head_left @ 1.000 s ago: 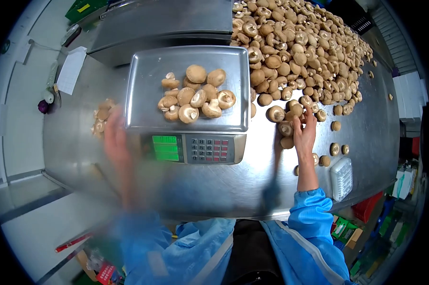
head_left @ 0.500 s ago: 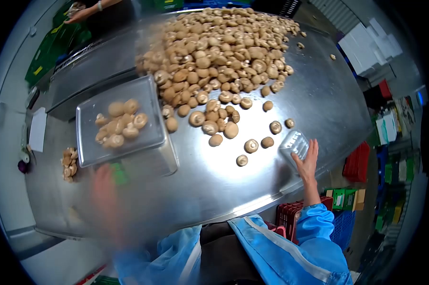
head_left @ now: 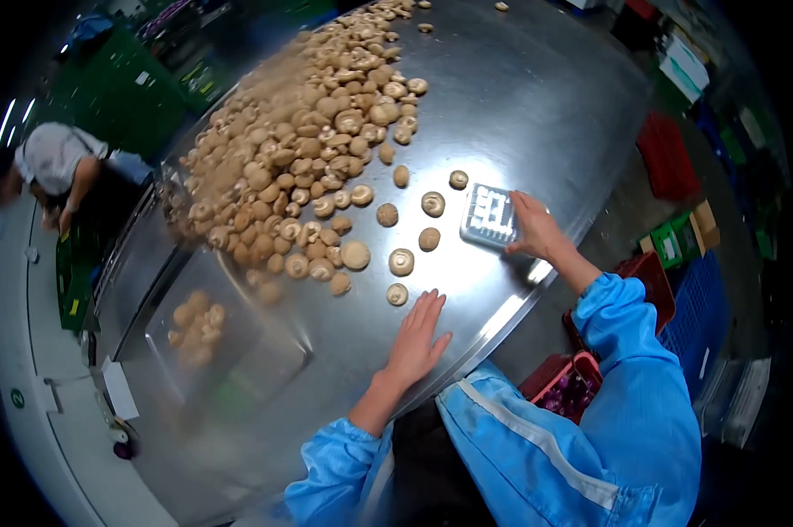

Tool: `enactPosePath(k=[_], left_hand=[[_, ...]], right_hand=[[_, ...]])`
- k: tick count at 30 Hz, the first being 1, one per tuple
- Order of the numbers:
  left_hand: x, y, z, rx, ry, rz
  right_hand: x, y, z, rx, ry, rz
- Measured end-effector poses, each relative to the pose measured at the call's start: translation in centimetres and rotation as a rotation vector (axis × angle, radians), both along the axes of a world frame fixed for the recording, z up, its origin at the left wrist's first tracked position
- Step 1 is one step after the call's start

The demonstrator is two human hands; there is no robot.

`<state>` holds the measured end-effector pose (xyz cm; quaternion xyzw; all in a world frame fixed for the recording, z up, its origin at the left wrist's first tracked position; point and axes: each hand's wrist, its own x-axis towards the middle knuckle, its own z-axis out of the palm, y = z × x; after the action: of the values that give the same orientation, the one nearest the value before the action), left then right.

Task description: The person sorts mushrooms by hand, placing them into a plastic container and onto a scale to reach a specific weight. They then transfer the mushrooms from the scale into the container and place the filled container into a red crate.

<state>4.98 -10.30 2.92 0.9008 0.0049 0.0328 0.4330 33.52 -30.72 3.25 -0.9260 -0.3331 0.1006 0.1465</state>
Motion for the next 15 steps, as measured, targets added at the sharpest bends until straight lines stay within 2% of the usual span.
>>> enactPosePath(k=[2, 6, 10, 13, 15], left_hand=[[1.8, -0.4, -1.9, 0.025, 0.000, -0.023], [3.2, 1.0, -4.9, 0.200, 0.010, 0.009], [4.6, 4.1, -2.7, 0.566, -0.052, 0.136], [4.3, 7.1, -2.7, 0.582, 0.018, 0.368], [3.7, 7.7, -2.7, 0.461, -0.002, 0.425]], right_hand=[[-0.4, 0.3, -0.2, -0.025, -0.015, -0.033], [-1.0, 0.4, 0.4, 0.078, -0.092, -0.028], [-1.0, 0.6, 0.5, 0.059, -0.118, -0.034], [-1.0, 0.3, 0.6, 0.064, -0.152, -0.015], [-1.0, 0.4, 0.6, 0.049, -0.167, -0.006]])
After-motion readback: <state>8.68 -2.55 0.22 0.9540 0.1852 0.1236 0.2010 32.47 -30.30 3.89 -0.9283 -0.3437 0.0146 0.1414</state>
